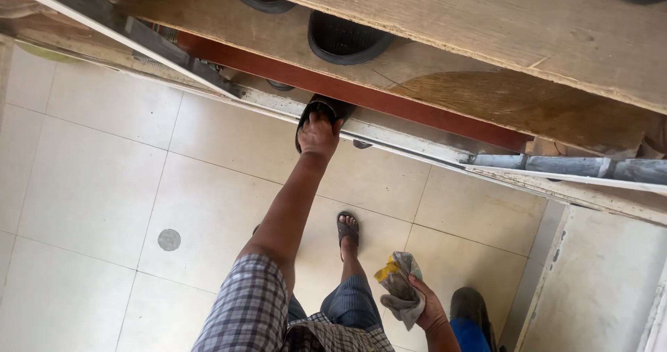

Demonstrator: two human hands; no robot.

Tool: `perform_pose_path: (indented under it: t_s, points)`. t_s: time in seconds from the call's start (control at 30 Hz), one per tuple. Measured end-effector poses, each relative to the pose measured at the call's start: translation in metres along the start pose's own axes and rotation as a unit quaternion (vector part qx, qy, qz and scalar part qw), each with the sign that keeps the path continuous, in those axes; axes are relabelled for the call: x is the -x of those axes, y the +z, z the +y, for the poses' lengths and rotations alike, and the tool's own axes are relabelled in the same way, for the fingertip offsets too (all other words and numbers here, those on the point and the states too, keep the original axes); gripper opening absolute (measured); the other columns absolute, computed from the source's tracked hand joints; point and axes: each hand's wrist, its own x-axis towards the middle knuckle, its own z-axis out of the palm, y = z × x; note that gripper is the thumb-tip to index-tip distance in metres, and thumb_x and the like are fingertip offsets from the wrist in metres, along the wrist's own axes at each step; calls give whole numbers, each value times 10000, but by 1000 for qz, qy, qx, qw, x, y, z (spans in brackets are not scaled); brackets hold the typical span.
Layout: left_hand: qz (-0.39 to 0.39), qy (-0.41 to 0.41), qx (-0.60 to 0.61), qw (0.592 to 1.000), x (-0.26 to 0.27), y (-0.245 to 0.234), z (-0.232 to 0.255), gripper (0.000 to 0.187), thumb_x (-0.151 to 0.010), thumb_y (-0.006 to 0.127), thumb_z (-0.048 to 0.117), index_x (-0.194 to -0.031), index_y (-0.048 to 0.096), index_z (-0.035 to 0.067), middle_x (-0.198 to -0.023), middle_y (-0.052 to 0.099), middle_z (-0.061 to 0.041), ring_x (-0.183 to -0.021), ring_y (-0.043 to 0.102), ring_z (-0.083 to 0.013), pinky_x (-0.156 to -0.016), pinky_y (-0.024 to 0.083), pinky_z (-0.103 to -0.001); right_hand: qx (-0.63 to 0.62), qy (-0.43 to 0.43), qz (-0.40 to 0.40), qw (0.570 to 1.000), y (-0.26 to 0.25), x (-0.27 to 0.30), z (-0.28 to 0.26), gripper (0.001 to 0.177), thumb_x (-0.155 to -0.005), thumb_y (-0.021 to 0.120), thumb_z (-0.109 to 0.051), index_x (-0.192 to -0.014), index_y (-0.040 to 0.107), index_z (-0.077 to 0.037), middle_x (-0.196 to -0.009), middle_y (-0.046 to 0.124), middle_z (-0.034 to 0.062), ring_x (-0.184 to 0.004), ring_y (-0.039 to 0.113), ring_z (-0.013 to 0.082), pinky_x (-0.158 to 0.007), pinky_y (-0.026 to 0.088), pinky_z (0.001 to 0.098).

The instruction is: Cleaning and polishing various pairs of shoes taken from a shoe rack using a cloth.

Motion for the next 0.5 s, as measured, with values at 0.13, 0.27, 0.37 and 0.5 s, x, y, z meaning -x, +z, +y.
perform_pose_path:
  t_s: [0.13,0.27,0.37,0.5]
  points:
    - [105,-30,244,964,-53,58,-8,541,-955,762,501,-1202,660,31,-1223,643,-240,-1091,642,-362,-907,561,-449,47,-1,8,999,4,7,-1,630,-848,670,-310,-1380,518,-8,-1226,702,219,-1105,673,381,-916,562,512]
    - [-33,-234,837,495,-81,91,-25,356,-862,870,234,-1069,593,151,-892,616,-1,-732,576,-132,-621,500,-297,153,-73,76,982,-38,-10,1,572,-868,728,-195,-1386,575,-6,-1200,710,138,-1098,667,287,-951,540,435]
    - [-76,-200,819,533,-30,88,-51,321,-853,866,225,-1010,591,174,-685,488,60,-514,396,-78,-436,316,-241,211,-108,128,963,-55,-17,5,515,-879,745,-166,-1350,630,8,-1139,724,129,-1031,674,267,-893,536,413]
    - [-152,-155,827,518,99,49,-88,285,-861,780,140,-1128,681,141,-826,640,41,-689,560,-80,-590,421,-224,234,-229,155,932,-39,-23,4,459,-910,687,-122,-1352,606,-26,-1153,718,97,-1013,676,240,-876,545,402]
